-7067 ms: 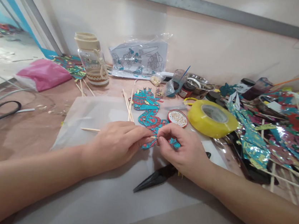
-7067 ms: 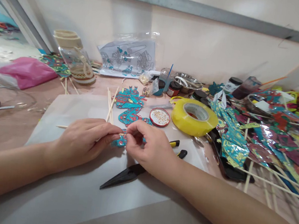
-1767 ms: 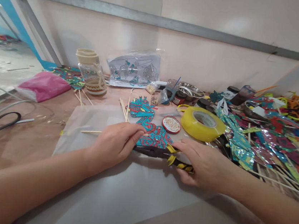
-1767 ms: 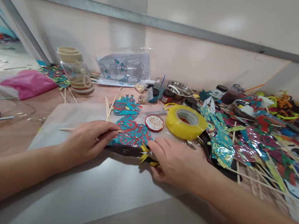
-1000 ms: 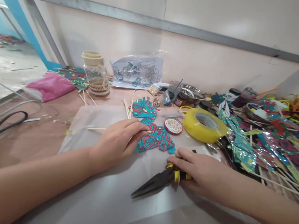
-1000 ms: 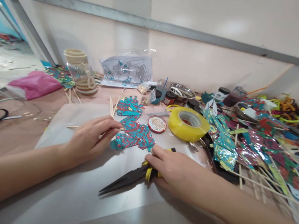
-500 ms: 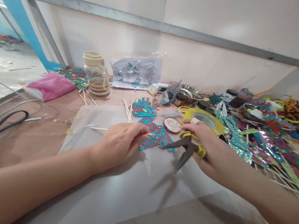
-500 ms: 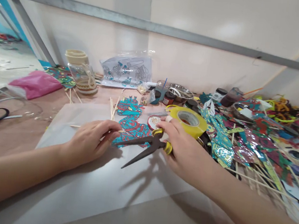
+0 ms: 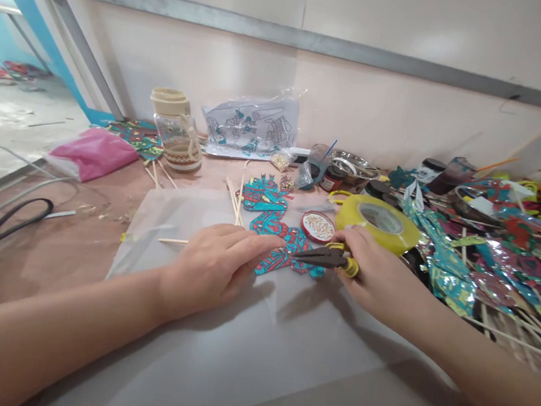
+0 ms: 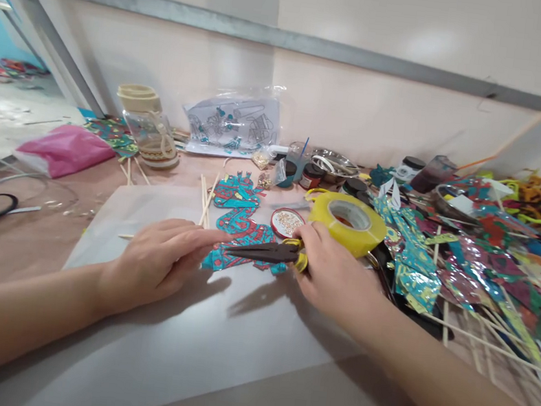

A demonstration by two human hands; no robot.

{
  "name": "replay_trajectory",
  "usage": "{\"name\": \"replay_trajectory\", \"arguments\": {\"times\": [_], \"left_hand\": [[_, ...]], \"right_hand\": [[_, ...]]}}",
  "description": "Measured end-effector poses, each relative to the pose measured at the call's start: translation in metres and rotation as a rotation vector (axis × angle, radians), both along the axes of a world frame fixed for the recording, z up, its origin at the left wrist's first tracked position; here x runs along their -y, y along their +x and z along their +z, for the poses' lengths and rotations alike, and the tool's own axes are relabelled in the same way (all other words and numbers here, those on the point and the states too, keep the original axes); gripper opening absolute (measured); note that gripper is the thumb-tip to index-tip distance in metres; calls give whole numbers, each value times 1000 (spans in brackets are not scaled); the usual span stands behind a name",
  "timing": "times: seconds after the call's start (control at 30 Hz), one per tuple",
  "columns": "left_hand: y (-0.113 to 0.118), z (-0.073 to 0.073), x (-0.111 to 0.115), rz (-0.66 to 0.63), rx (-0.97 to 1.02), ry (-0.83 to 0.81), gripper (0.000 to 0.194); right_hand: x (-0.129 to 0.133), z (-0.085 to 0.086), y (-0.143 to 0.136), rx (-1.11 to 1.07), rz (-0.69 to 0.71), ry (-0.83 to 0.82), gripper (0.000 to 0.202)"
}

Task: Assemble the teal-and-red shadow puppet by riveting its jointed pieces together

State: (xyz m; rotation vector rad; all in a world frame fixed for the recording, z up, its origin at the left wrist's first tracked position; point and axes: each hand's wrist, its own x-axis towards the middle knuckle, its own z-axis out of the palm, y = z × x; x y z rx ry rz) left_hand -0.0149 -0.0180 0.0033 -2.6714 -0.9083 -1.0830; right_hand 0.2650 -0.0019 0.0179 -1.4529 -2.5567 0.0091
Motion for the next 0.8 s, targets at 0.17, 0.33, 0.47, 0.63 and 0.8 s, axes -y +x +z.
{"name": "replay_trajectory", "arguments": {"times": [0.17,0.33,0.47,0.63,0.8], "left_hand": [[1,-1,-1,9,-9,35,22],[1,0,0,32,-38,47,22],[1,0,2,29,-35,46,22],[2,2,4,15,-38,47,22],[2,8,9,-2,-30,76,21]], "right_hand": [[-2,3,-1,-71,-50,27,29],[-2,2,-1,-24,-36,6,33],[-3,-4,-1,11,-27,29,33],[-1,-5,-5,33,-14,99,34],[-1,-8,-6,40,0,131,32]]}}
